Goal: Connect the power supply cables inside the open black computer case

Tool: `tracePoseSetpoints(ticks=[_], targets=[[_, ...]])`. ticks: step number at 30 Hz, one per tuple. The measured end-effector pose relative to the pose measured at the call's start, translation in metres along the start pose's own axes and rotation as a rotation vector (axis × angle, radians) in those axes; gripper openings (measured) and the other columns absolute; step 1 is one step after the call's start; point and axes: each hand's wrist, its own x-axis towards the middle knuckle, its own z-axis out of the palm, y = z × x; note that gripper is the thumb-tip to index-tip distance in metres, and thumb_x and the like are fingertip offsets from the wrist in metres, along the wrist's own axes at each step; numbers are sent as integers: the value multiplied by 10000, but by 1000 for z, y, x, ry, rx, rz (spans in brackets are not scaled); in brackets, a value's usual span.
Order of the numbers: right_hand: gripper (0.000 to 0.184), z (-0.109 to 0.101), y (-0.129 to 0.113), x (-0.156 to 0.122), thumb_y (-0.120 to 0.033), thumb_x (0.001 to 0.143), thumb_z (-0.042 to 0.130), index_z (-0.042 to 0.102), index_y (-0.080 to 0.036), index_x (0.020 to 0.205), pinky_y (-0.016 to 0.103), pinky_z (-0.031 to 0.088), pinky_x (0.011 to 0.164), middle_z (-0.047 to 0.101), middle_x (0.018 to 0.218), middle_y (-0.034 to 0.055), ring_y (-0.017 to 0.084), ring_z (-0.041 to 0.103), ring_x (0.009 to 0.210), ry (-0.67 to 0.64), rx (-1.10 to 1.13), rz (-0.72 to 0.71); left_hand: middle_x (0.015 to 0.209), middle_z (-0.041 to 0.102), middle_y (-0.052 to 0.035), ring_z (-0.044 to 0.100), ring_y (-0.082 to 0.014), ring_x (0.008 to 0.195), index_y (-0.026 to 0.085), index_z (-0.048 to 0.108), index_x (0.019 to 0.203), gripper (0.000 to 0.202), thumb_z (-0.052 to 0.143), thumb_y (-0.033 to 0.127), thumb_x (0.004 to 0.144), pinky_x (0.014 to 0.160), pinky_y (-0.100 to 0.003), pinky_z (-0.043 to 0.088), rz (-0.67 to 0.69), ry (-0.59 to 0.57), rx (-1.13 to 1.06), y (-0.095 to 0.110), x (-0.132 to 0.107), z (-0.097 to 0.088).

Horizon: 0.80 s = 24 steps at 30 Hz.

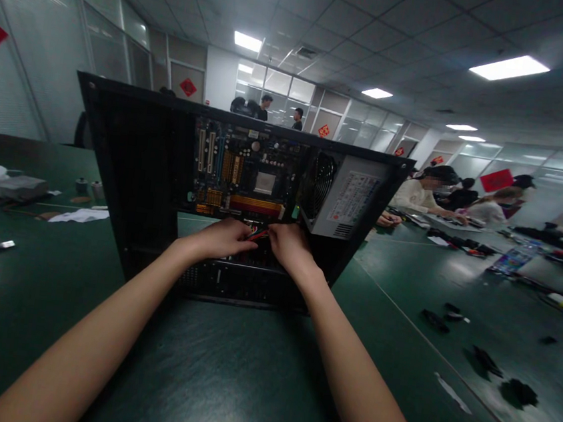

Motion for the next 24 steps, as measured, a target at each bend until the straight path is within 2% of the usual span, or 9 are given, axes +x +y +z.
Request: tracePoseSetpoints(ticks=[7,12,24], targets=[[301,3,-18,11,-137,933,458,742,-143,1035,313,506,777,738,1002,173,275,713,952,-25,-56,81,756,696,-47,587,-179,652,187,683,794,328,498,441,889,579,-272,347,-136,-1,76,0,2,0],[293,1,-18,8,-139,941,457,737,-130,1028,322,513,812,734,1001,182,271,711,964,-48,-52,73,777,701,-66,582,-189,632,194,693,827,335,492,456,879,560,-284,343,-243,-35,138,4,1,0],[300,6,-13,15,-194,952,454,738,-163,1045,315,518,795,733,1025,164,259,709,958,-27,8,91,791,713,-77,611,-206,670,204,710,802,341,485,448,882,566,-293,334,-266,24,249,10,2,-3]])
